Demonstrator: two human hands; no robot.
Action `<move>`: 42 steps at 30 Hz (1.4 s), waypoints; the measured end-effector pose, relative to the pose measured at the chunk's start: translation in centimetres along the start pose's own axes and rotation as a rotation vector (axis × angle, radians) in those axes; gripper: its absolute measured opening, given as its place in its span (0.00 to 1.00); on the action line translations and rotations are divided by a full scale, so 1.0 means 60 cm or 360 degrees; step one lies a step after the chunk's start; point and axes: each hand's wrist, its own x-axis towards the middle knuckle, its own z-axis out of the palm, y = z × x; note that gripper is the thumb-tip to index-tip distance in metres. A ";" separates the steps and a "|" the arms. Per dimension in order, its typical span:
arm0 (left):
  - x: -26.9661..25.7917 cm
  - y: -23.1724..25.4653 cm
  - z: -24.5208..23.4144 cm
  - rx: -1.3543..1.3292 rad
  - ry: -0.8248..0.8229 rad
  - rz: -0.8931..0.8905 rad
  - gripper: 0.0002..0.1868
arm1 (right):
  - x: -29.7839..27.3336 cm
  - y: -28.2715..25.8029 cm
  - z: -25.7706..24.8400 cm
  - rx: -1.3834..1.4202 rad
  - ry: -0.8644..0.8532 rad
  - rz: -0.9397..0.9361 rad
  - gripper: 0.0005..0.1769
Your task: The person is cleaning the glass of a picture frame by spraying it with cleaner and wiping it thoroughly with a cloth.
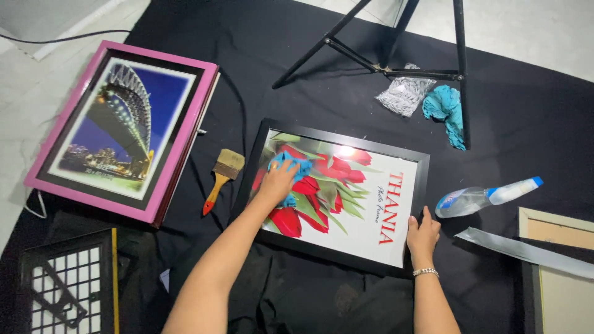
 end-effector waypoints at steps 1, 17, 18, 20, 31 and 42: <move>-0.031 0.000 -0.011 0.0008 0.0007 -0.0006 0.25 | 0.005 0.007 0.004 0.0007 -0.0002 -0.0010 0.32; -0.140 -0.024 0.008 -0.0067 -0.0195 0.0289 0.20 | 0.010 0.021 0.005 -0.0049 -0.0003 0.0001 0.33; -0.116 -0.031 0.032 -0.0052 -0.0101 0.0233 0.22 | 0.005 0.015 0.002 -0.0063 0.0002 0.0000 0.33; -0.064 -0.025 0.025 -0.0044 -0.0018 0.0151 0.20 | 0.007 0.011 0.002 -0.0045 0.0007 0.0012 0.32; 0.162 -0.024 0.065 0.0113 0.0526 -0.0402 0.25 | -0.003 -0.015 -0.015 0.0029 -0.0096 0.0108 0.35; 0.004 -0.069 0.008 -0.0035 0.0058 -0.0096 0.20 | -0.006 -0.006 -0.009 -0.0022 0.0000 -0.0016 0.32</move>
